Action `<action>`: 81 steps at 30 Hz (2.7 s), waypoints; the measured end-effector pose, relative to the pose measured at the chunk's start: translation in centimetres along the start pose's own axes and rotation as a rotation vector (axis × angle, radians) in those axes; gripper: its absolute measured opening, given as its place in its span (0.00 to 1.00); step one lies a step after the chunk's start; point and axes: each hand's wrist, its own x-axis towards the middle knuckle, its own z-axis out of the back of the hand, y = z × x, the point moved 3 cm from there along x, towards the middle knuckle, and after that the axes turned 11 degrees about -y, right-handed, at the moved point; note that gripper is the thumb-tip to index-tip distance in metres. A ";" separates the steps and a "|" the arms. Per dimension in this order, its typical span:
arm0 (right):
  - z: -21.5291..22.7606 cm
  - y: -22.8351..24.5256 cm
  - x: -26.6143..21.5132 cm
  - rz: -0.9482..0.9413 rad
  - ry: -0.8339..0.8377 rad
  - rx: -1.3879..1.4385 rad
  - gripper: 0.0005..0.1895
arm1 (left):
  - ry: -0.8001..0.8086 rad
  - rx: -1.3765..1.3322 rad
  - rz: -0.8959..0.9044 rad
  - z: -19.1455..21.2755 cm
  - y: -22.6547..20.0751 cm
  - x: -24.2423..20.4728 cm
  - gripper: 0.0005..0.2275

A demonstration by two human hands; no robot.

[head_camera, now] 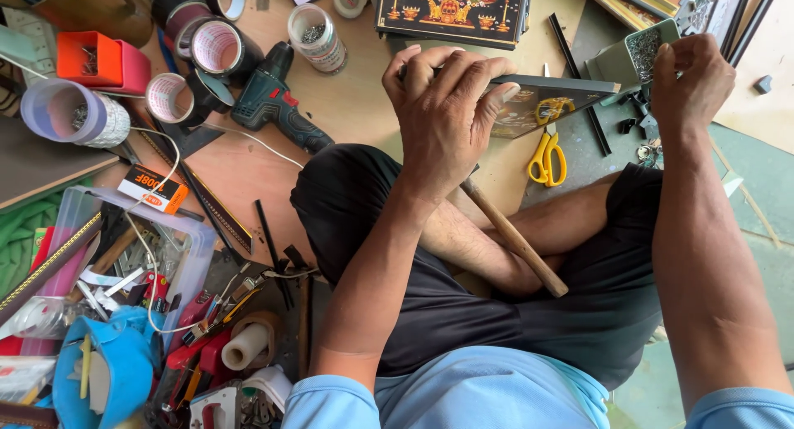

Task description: The recorder is seen assembling religious picture frames by fitting the glass, picture, and backing into the frame and securing them.

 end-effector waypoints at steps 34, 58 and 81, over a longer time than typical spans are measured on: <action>13.3 32.5 2.7 0.422 0.143 0.351 0.03 | 0.068 -0.062 0.103 1.9 -0.1 -0.3 0.07; 12.9 35.3 1.5 0.729 -0.175 0.119 0.03 | 0.088 -0.097 0.275 1.9 -1.3 0.1 0.03; 5.2 14.6 -3.4 0.071 0.090 0.397 0.07 | -0.437 -0.773 0.592 6.0 16.3 -3.8 0.11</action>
